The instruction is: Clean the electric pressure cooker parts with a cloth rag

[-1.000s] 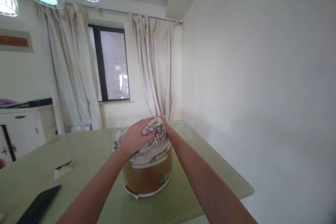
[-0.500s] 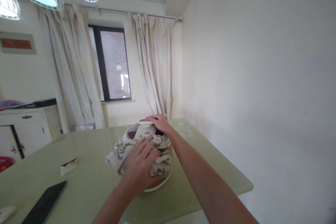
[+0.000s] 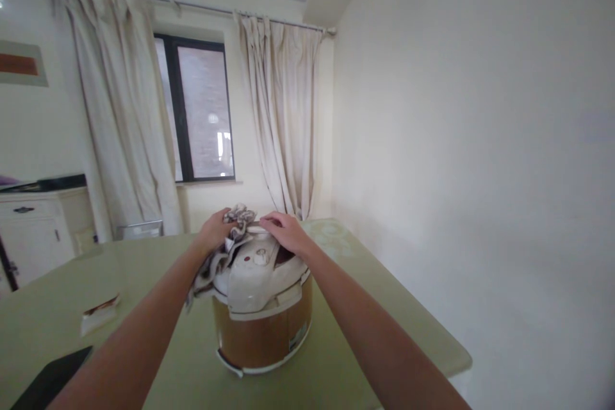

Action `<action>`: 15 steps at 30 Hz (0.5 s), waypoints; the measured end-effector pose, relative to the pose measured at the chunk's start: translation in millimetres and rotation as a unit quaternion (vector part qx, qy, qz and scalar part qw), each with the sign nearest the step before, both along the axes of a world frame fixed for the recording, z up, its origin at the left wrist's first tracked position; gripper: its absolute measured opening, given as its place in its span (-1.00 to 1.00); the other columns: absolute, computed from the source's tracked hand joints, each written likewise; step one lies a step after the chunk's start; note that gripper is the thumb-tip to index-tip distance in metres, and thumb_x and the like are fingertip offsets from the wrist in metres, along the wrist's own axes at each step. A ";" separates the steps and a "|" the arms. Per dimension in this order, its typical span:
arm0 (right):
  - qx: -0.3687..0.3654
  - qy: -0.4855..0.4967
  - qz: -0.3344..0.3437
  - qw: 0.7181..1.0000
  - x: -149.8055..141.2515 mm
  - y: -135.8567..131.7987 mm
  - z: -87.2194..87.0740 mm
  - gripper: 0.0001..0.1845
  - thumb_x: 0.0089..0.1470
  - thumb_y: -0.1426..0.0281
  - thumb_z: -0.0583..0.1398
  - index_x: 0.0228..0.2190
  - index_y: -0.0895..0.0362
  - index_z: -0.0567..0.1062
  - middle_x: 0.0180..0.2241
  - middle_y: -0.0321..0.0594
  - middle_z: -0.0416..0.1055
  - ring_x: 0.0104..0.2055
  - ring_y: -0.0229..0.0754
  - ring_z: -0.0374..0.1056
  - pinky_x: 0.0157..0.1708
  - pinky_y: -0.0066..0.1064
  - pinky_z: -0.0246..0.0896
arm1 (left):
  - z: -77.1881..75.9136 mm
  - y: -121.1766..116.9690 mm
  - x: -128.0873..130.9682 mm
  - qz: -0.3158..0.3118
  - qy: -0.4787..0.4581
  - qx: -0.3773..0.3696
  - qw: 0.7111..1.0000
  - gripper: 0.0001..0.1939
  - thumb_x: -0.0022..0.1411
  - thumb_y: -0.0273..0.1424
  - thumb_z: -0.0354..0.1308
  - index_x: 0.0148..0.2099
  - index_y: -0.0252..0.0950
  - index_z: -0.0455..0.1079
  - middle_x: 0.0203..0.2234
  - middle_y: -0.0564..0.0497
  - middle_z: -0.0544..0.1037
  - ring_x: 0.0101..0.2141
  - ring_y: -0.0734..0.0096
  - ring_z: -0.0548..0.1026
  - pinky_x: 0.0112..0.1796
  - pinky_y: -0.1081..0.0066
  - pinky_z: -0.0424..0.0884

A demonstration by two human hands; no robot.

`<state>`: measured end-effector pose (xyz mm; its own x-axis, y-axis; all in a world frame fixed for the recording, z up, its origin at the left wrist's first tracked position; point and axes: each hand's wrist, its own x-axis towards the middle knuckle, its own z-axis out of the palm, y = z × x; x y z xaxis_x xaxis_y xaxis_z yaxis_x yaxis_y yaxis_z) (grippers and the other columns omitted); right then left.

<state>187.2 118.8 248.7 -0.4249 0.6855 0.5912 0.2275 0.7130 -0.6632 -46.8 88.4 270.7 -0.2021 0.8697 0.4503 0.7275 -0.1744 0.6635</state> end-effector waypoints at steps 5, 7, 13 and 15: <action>0.050 -0.026 0.022 0.998 -1.0 4.0 -1.2 -0.66 0.39 0.19 0.18 0.07 -0.05 0.64 -0.03 -0.25 0.65 0.04 -0.09 0.51 0.12 -0.26 0.30 | 3.8 -11.7 3.9 -0.032 0.016 -0.029 0.999 -0.63 0.00 -0.09 0.12 -0.28 -0.24 0.51 -0.39 -0.04 0.64 -0.24 0.07 0.57 -0.18 0.26 0.43; 0.091 -0.037 0.047 0.994 -3.3 7.9 -2.3 -0.64 0.45 0.21 0.10 0.06 -0.03 0.64 0.04 -0.21 0.62 0.13 -0.10 0.47 0.20 -0.25 0.25 | -1.8 -42.8 8.4 0.009 0.063 -0.007 0.998 -0.63 0.13 -0.06 0.06 -0.29 -0.22 0.51 -0.34 -0.08 0.66 -0.21 0.06 0.58 -0.16 0.26 0.42; 0.126 -0.057 0.055 0.989 -7.7 12.6 -4.0 -0.59 0.51 0.25 0.01 0.04 0.01 0.63 0.05 -0.19 0.60 0.15 -0.13 0.44 0.24 -0.25 0.20 | -87.0 -145.0 33.3 0.108 0.036 0.107 0.988 -0.64 0.30 -0.09 -0.03 -0.22 -0.20 0.48 -0.44 -0.05 0.59 -0.34 0.15 0.56 -0.21 0.28 0.44; 0.119 -0.058 0.049 0.990 -7.4 11.0 -3.5 -0.60 0.50 0.27 0.01 0.03 0.02 0.62 0.03 -0.18 0.59 0.14 -0.12 0.45 0.23 -0.24 0.21 | -140.2 -160.3 51.5 0.112 -0.036 0.135 0.984 -0.58 0.27 -0.08 -0.01 -0.06 -0.23 0.49 -0.32 -0.12 0.62 -0.21 0.06 0.59 -0.11 0.22 0.48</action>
<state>179.8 129.9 245.2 -0.5571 0.4846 0.6744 0.2153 0.8686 -0.4463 4.8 -72.0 130.5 -0.4152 0.6501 0.6363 0.7207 -0.1918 0.6662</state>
